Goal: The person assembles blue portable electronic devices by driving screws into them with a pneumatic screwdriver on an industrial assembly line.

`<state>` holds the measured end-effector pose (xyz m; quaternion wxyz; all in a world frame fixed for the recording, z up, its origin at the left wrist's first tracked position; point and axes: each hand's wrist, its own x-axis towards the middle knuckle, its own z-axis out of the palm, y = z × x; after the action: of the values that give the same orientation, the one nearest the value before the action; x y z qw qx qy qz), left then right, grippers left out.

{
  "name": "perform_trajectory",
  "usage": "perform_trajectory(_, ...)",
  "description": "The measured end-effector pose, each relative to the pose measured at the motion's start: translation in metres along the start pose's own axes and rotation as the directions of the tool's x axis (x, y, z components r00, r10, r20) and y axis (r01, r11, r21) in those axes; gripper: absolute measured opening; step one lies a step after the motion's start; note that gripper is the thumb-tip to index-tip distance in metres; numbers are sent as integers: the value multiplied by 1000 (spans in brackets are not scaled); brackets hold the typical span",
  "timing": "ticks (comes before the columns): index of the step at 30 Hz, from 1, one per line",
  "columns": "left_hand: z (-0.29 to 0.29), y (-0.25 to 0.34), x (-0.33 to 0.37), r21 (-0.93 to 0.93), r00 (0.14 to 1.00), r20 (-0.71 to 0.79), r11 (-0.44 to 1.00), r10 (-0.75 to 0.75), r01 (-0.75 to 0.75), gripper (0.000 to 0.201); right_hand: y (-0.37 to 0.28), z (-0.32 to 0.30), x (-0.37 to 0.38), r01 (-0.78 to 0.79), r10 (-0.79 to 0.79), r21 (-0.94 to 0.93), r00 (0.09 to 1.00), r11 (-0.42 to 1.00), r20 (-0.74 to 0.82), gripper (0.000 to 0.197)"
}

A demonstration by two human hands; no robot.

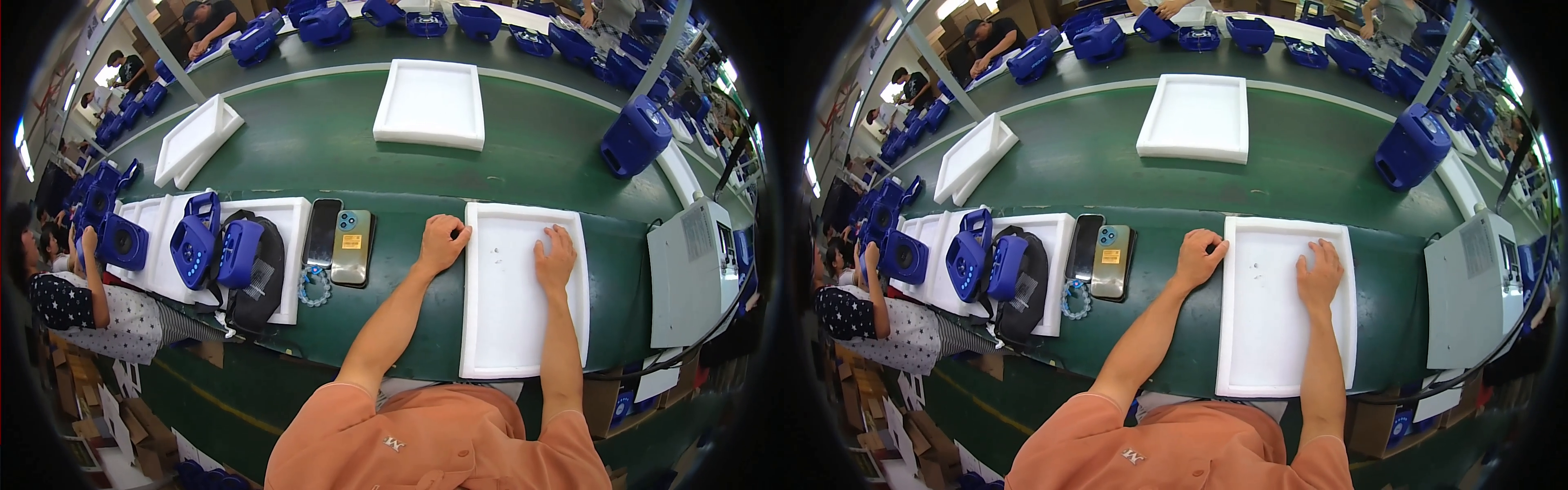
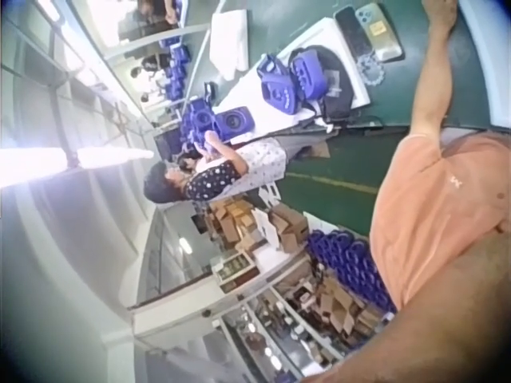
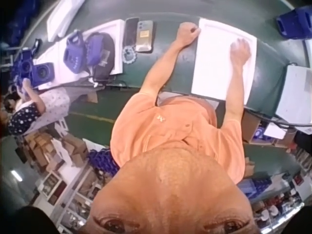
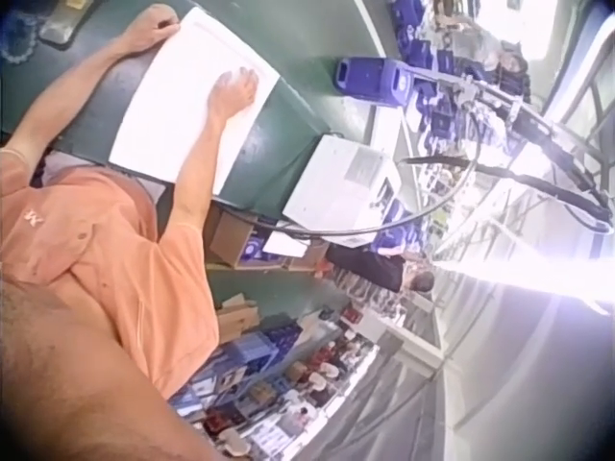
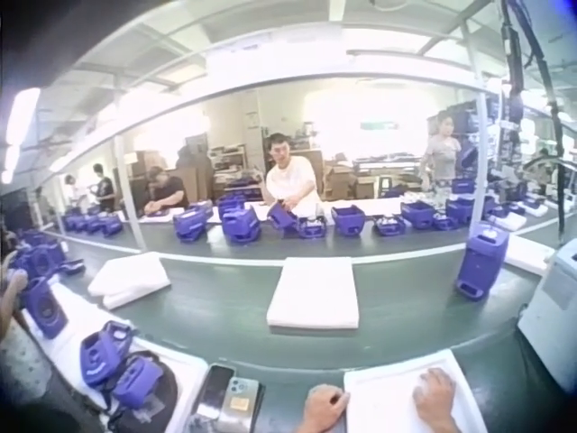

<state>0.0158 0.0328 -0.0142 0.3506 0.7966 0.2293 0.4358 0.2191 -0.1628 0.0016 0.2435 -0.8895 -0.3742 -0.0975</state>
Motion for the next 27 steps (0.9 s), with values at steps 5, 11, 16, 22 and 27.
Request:
perform_trajectory(5,0,-2,-1,7,1000,-3,1000,10,-10,25,-2,-3,0,0,0,12,1000,1000,2,39)
perform_trajectory(11,1,-2,-2,4,1000,-7,1000,4,-4,25,-3,-2,-2,-5,5,4,1000,1000,-4,39)
perform_trajectory(16,-1,-3,-2,7,999,45,1000,-28,28,23,-1,-2,-2,8,-8,25,1000,1000,0,38)
perform_trajectory(22,-2,-3,0,-8,1000,28,1000,-9,10,28,-1,-1,-2,20,-20,32,1000,999,-15,38)
perform_trajectory(27,-3,-3,1,-14,994,113,1000,-9,10,32,2,0,-1,31,-30,38,999,999,-15,38)
